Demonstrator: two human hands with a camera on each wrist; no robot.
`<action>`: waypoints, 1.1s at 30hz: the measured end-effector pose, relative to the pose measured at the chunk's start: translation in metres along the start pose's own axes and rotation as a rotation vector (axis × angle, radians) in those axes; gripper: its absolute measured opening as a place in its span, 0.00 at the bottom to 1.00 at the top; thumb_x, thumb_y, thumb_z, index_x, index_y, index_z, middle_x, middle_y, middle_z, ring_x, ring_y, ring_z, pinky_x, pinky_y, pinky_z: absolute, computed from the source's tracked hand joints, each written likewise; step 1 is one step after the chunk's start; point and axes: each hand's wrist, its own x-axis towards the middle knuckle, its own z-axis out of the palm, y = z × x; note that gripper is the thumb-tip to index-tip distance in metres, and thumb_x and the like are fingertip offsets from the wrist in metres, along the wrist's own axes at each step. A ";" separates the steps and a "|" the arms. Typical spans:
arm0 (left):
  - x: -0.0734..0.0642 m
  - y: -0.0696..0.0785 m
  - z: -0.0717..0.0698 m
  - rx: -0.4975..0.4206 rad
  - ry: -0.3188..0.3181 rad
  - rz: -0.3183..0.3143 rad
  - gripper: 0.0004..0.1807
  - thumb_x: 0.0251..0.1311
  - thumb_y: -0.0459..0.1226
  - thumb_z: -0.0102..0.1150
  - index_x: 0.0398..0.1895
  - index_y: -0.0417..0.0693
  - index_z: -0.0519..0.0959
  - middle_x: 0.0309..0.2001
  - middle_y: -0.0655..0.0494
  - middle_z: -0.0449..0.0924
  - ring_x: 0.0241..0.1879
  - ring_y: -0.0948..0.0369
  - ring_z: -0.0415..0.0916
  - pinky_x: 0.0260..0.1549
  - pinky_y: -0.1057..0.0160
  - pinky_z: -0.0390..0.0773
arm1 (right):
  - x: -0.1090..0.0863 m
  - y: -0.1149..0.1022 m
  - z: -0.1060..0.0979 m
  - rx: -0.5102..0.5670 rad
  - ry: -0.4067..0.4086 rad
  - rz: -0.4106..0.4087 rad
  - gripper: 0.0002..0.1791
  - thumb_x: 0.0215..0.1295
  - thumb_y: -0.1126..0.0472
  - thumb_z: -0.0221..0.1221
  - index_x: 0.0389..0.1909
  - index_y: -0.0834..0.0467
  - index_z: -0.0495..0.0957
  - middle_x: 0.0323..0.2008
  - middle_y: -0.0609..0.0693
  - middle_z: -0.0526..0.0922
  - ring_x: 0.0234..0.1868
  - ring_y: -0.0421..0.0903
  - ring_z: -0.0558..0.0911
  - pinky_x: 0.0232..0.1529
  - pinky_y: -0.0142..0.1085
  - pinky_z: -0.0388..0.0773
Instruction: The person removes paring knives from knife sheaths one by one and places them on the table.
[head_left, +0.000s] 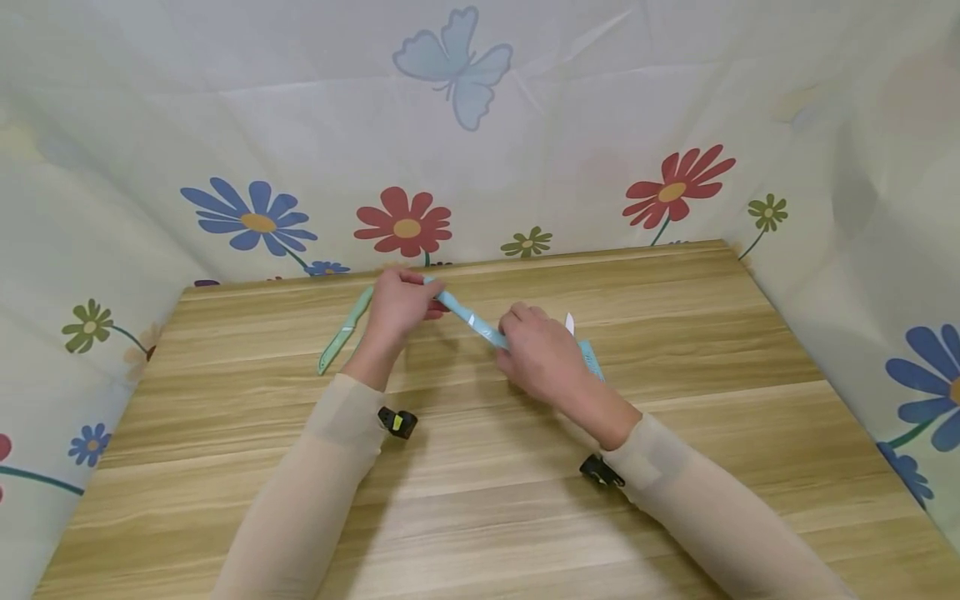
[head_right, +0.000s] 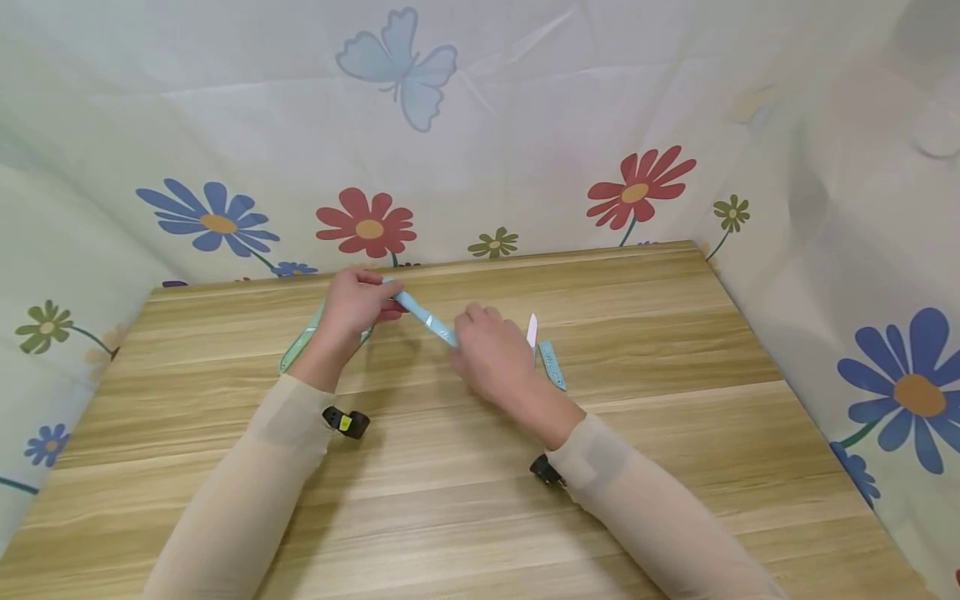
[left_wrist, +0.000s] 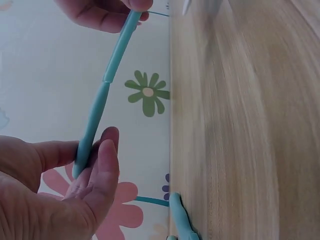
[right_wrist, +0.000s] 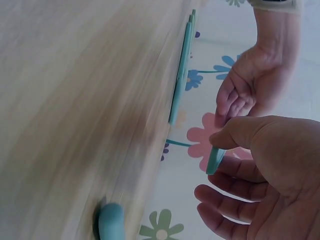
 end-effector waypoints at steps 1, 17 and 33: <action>-0.001 -0.001 -0.001 -0.029 -0.009 -0.002 0.24 0.73 0.37 0.66 0.61 0.31 0.68 0.48 0.37 0.83 0.36 0.54 0.90 0.40 0.60 0.88 | 0.000 0.001 -0.001 0.008 0.006 0.003 0.11 0.67 0.59 0.67 0.44 0.61 0.83 0.39 0.50 0.79 0.38 0.49 0.79 0.33 0.40 0.81; -0.022 -0.007 -0.007 -0.225 -0.093 -0.060 0.21 0.73 0.34 0.66 0.60 0.33 0.69 0.49 0.36 0.85 0.42 0.51 0.91 0.44 0.58 0.88 | -0.005 0.021 -0.006 0.147 0.037 0.034 0.12 0.69 0.64 0.67 0.50 0.64 0.83 0.43 0.54 0.82 0.42 0.50 0.80 0.43 0.43 0.84; -0.046 -0.010 -0.012 -0.314 -0.132 -0.035 0.27 0.73 0.34 0.65 0.63 0.25 0.65 0.52 0.36 0.82 0.46 0.48 0.90 0.47 0.56 0.87 | -0.005 0.033 -0.009 0.118 0.157 -0.071 0.12 0.68 0.66 0.68 0.50 0.64 0.84 0.45 0.55 0.84 0.46 0.52 0.82 0.50 0.44 0.83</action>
